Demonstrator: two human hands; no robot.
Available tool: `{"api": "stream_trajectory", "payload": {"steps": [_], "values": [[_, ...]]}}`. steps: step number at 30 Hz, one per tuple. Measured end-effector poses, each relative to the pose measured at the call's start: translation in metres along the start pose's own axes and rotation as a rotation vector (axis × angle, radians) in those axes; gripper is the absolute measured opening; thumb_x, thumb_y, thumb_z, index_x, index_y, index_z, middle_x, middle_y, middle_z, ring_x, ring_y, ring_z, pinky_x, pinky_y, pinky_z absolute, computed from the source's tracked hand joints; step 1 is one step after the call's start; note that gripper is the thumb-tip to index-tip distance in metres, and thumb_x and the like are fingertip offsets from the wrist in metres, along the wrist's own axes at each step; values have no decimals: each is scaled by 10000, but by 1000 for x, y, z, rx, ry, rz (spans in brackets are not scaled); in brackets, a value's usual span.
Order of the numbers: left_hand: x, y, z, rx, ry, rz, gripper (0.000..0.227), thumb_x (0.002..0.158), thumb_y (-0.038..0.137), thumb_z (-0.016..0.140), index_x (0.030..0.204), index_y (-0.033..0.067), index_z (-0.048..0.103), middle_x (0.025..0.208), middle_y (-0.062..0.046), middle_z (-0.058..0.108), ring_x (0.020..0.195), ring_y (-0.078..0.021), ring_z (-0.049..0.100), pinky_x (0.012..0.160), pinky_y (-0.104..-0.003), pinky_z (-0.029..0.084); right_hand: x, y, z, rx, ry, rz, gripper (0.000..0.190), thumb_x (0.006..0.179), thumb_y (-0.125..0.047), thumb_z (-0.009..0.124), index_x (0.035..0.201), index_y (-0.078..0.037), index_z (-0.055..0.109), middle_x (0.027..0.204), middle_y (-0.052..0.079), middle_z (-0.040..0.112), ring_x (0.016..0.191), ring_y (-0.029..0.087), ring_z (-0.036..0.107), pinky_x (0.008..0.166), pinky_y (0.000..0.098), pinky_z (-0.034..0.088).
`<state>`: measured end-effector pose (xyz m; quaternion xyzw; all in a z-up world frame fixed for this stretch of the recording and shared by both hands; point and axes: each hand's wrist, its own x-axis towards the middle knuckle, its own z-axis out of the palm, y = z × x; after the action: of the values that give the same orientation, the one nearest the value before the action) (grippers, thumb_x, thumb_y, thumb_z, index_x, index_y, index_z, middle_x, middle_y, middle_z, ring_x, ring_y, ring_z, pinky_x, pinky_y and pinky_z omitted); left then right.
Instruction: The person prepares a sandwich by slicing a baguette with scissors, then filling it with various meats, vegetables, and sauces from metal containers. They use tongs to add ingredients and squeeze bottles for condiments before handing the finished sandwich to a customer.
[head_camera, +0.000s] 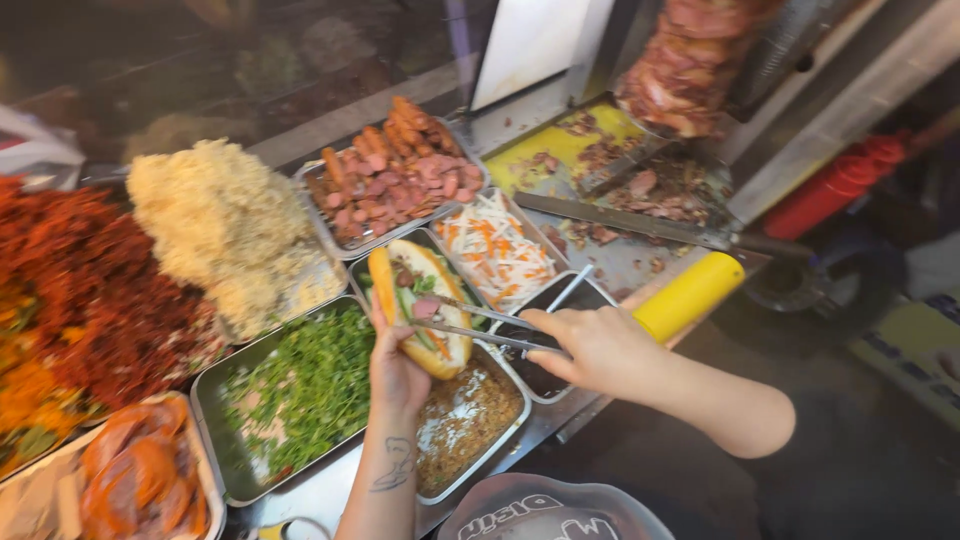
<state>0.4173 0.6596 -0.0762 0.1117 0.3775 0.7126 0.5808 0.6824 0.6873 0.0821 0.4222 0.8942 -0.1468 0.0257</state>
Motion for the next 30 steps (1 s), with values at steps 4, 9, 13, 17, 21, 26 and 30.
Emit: {"api": "stream_trajectory", "payload": {"steps": [4, 9, 13, 17, 21, 26, 30], "values": [[-9, 4, 13, -64, 27, -87, 967, 736, 67, 450, 1626, 348, 198, 1646, -142, 344, 1417, -436, 451, 1079, -626, 437, -13, 68, -40, 194, 103, 153, 496, 930, -457, 592, 1337, -176, 631, 1057, 272, 763, 940, 552, 700, 817, 661, 567], [-9, 8, 6, -105, 66, -132, 876, 744, 129, 470, 1569, 396, 349, 1420, -93, 554, 1223, -352, 574, 975, -588, 497, -11, 188, -14, -411, -12, 620, 502, 946, -594, 515, 1360, -342, 644, 1018, 161, 804, 973, 405, 775, 853, 506, 611], [-18, 13, 31, -91, 64, -130, 816, 773, 116, 464, 1551, 353, 389, 1418, -101, 563, 1185, -313, 591, 959, -540, 508, 9, 209, 36, -368, -65, 641, 491, 932, -552, 527, 1348, -324, 654, 1032, 157, 793, 987, 406, 770, 871, 520, 599], [-28, 10, 48, -9, 21, -112, 910, 770, 104, 441, 1634, 293, 226, 1610, -147, 396, 1358, -351, 484, 1075, -575, 427, 19, 210, 58, -321, -32, 545, 454, 959, -467, 564, 1336, -232, 654, 1017, 189, 779, 970, 434, 761, 869, 541, 587], [-24, 3, 42, -16, -1, -119, 933, 762, 109, 444, 1641, 293, 190, 1616, -157, 385, 1336, -370, 498, 1057, -596, 437, 15, 225, 43, -326, -7, 534, 413, 962, -457, 559, 1326, -286, 657, 1015, 168, 783, 967, 436, 760, 865, 555, 585], [-34, 2, 44, -10, 12, -107, 925, 769, 93, 438, 1645, 283, 206, 1611, -137, 387, 1315, -343, 502, 1055, -554, 436, 11, 189, 13, -213, -46, 536, 440, 998, -393, 522, 1378, -216, 655, 1119, 239, 768, 1067, 468, 731, 954, 562, 556], [-40, -1, 45, -5, 11, -107, 920, 770, 87, 440, 1644, 276, 223, 1587, -145, 411, 1268, -333, 525, 1039, -540, 452, 22, 195, 43, -241, -69, 484, 429, 987, -389, 559, 1350, -188, 668, 1081, 243, 765, 1028, 470, 739, 924, 560, 564]]}}
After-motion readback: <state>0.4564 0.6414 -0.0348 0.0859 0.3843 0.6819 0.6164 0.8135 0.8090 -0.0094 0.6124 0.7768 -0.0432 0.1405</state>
